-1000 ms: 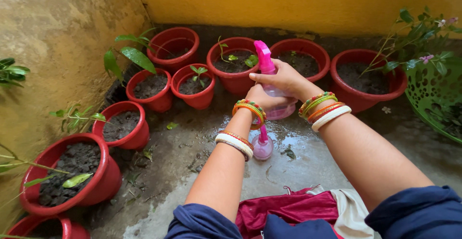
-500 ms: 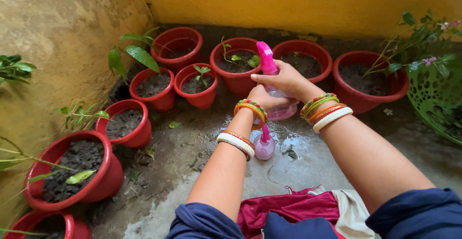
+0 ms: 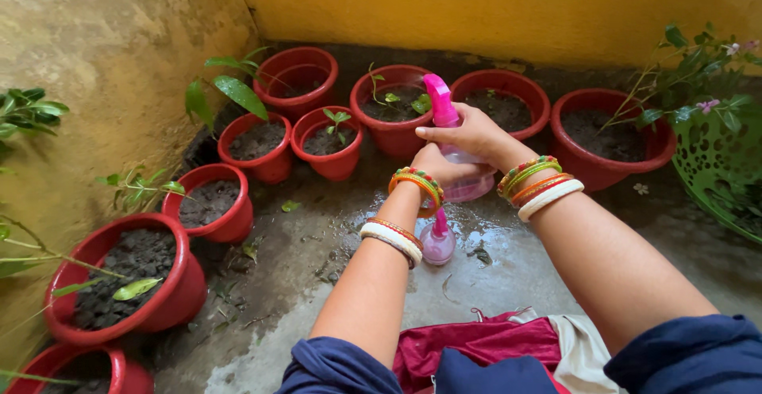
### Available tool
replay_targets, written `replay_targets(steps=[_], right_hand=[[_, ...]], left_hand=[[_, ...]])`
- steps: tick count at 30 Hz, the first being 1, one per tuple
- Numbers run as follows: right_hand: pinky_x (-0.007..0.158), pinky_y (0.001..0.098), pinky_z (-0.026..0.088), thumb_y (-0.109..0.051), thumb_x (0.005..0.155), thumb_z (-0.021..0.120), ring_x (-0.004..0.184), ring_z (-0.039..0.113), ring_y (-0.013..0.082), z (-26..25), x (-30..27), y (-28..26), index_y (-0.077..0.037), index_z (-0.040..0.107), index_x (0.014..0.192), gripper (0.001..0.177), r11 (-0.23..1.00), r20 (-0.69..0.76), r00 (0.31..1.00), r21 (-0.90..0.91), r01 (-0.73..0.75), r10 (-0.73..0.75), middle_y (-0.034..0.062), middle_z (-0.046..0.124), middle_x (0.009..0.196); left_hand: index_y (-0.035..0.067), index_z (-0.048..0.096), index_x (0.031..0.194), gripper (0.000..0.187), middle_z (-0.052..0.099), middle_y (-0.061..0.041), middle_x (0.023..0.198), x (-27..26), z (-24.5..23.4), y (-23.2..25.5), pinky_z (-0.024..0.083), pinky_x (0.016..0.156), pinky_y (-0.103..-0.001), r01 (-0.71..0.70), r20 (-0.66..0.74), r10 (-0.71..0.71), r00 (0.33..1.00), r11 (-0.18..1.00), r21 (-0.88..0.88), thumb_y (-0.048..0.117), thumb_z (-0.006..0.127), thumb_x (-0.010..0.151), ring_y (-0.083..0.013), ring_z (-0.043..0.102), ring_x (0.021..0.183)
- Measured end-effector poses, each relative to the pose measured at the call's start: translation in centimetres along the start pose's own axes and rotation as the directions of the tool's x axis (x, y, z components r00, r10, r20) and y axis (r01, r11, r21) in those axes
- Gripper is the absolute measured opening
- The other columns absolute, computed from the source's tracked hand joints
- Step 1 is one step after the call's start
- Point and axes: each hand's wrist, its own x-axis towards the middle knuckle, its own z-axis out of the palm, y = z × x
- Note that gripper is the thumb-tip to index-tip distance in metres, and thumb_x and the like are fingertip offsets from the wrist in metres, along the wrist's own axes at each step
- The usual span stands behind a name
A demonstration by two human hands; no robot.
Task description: The person sprays water on a series of potted plants using a spray bottle.
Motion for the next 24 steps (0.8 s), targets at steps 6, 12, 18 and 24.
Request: replay_targets(steps=[6,12,18,24], right_hand=[[0.081,0.0312,0.056,-0.039,0.074,0.087,0.091,0.067,0.0118,0.8,-0.6,-0.9,-0.006,0.066,0.117,0.058,0.997,0.062,0.995,0.031,0.075,-0.076,0.005,0.072,0.102],[0.08,0.0315,0.055,-0.04,0.075,0.087,0.088,0.064,0.0106,2.7,-0.7,-2.0,-0.006,0.065,0.118,0.059,0.995,0.105,0.989,0.002,0.104,-0.104,0.0032,0.07,0.098],[0.08,0.0317,0.055,-0.042,0.074,0.087,0.088,0.064,0.0112,5.3,-0.2,-2.9,-0.005,0.064,0.12,0.062,0.995,0.16,0.982,-0.003,0.099,-0.097,0.004,0.07,0.098],[0.079,0.0316,0.055,-0.042,0.074,0.086,0.087,0.064,0.0115,7.3,0.1,-3.5,-0.006,0.065,0.121,0.063,0.994,0.168,0.981,-0.028,0.102,-0.096,0.0031,0.071,0.098]], left_hand=[[0.007,0.071,0.117,0.066,0.079,-0.007,0.105,-1.2,-0.8,0.1,0.061,0.087,-0.036,0.052,-0.058,-0.048,0.997,0.996,0.07,0.033,0.091,0.06,-0.0194,0.077,0.098],[0.007,0.071,0.116,0.061,0.079,-0.006,0.104,-3.2,-2.1,0.3,0.061,0.085,-0.035,0.062,-0.108,-0.053,0.993,0.994,0.087,0.029,0.09,0.063,-0.0177,0.076,0.096],[0.005,0.068,0.115,0.059,0.077,-0.006,0.105,-5.0,-3.5,-0.3,0.061,0.082,-0.036,0.135,-0.134,-0.151,0.979,0.984,-0.117,0.022,0.09,0.063,-0.0177,0.075,0.094],[0.005,0.067,0.12,0.069,0.076,-0.006,0.111,-6.2,-5.1,-0.4,0.059,0.086,-0.034,0.217,-0.195,-0.217,0.957,0.976,-0.019,0.029,0.093,0.061,-0.0173,0.074,0.099]])
